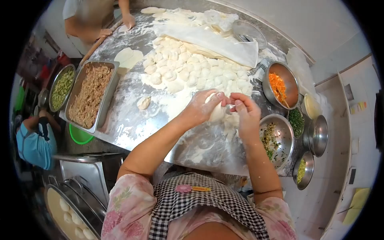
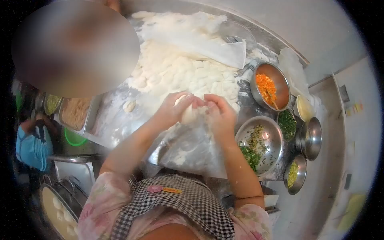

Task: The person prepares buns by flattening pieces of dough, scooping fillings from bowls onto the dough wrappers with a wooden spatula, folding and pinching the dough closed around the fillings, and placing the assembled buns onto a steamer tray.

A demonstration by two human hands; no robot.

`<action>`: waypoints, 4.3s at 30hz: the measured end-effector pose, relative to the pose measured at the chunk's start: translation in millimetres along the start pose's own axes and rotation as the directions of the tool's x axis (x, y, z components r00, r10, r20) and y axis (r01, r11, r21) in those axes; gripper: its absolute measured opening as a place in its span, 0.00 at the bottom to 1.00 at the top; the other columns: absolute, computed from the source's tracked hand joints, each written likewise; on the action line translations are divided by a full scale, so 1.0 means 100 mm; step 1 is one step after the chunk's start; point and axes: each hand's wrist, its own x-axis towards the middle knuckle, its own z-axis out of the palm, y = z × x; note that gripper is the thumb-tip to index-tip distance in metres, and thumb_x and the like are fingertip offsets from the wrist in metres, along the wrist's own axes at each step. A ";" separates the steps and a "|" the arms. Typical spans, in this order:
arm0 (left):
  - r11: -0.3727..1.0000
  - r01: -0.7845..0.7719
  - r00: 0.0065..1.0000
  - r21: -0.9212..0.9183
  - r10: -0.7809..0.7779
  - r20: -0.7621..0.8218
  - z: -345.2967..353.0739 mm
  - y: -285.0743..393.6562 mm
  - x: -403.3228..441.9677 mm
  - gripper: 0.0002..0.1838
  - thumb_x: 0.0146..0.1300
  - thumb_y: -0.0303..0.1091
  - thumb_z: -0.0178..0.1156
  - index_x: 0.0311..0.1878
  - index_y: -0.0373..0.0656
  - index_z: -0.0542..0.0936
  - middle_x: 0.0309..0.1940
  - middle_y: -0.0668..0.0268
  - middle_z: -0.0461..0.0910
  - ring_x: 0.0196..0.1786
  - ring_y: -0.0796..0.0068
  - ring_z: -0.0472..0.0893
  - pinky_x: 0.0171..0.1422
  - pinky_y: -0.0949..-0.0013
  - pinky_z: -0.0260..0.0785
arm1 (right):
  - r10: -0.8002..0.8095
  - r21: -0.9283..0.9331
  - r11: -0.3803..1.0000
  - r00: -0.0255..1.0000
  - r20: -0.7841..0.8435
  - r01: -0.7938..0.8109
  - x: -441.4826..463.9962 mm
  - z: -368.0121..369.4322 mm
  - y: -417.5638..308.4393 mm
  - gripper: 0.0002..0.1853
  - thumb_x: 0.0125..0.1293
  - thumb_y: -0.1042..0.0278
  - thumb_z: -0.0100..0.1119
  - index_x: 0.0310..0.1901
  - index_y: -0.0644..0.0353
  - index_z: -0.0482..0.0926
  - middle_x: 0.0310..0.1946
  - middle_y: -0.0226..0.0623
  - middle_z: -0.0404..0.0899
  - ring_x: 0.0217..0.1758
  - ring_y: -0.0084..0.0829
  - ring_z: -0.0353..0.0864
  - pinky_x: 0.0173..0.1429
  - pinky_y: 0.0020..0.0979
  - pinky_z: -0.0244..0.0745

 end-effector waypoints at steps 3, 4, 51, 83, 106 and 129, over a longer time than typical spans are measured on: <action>0.993 0.019 0.989 0.117 -0.001 -0.148 -0.05 -0.18 -0.16 0.16 0.68 0.40 0.46 0.36 0.36 0.76 0.32 0.59 0.80 0.29 0.65 0.78 0.38 0.66 0.69 | 0.080 0.302 0.949 0.995 0.058 -0.094 0.05 0.24 0.59 0.15 0.70 0.65 0.44 0.51 0.65 0.73 0.41 0.37 0.78 0.39 0.24 0.76 0.45 0.27 0.72; 0.994 0.049 0.974 0.093 -0.027 -0.227 -0.01 -0.34 -0.20 0.16 0.68 0.40 0.47 0.39 0.37 0.76 0.33 0.60 0.80 0.29 0.65 0.78 0.37 0.66 0.70 | 0.191 0.440 0.870 0.974 0.118 -0.224 0.03 0.32 0.65 0.17 0.70 0.63 0.43 0.52 0.65 0.72 0.41 0.38 0.78 0.40 0.26 0.76 0.46 0.29 0.72; 0.349 0.688 0.506 -0.636 -0.859 0.076 1.20 -0.74 0.42 0.20 0.70 0.46 0.44 0.43 0.36 0.74 0.38 0.55 0.78 0.40 0.64 0.81 0.47 0.67 0.76 | -0.236 -0.778 0.607 0.972 0.021 0.164 2.93 -2.77 1.01 0.09 0.55 0.68 0.55 0.36 0.62 0.81 0.34 0.47 0.80 0.41 0.44 0.80 0.46 0.41 0.72; 0.524 0.142 0.656 -0.840 -0.685 -0.316 0.77 -0.32 -0.12 0.15 0.67 0.44 0.49 0.43 0.41 0.75 0.36 0.61 0.79 0.37 0.69 0.81 0.43 0.69 0.77 | -0.310 -0.041 0.847 0.555 0.772 0.530 0.59 -0.73 0.02 0.02 0.55 0.78 0.57 0.28 0.62 0.74 0.27 0.28 0.69 0.29 0.21 0.67 0.33 0.21 0.62; 0.552 -0.424 0.572 -0.718 -0.451 -0.685 -0.53 0.61 -4.54 0.37 0.64 0.68 0.34 0.69 0.53 0.56 0.66 0.63 0.57 0.67 0.60 0.59 0.67 0.41 0.51 | 0.246 -0.177 0.954 -0.292 0.924 0.243 -2.38 3.10 0.39 0.25 0.52 0.75 0.61 0.54 0.63 0.70 0.48 0.36 0.73 0.52 0.28 0.72 0.57 0.29 0.67; 0.847 -0.154 0.483 -0.508 -0.384 -0.787 -0.02 0.38 -6.34 0.35 0.64 0.55 0.51 0.68 0.45 0.59 0.64 0.62 0.63 0.63 0.70 0.64 0.62 0.64 0.62 | -0.263 0.668 0.647 -0.715 0.648 0.368 -5.32 5.05 0.04 0.13 0.59 0.69 0.57 0.46 0.63 0.74 0.42 0.42 0.77 0.46 0.34 0.76 0.53 0.33 0.69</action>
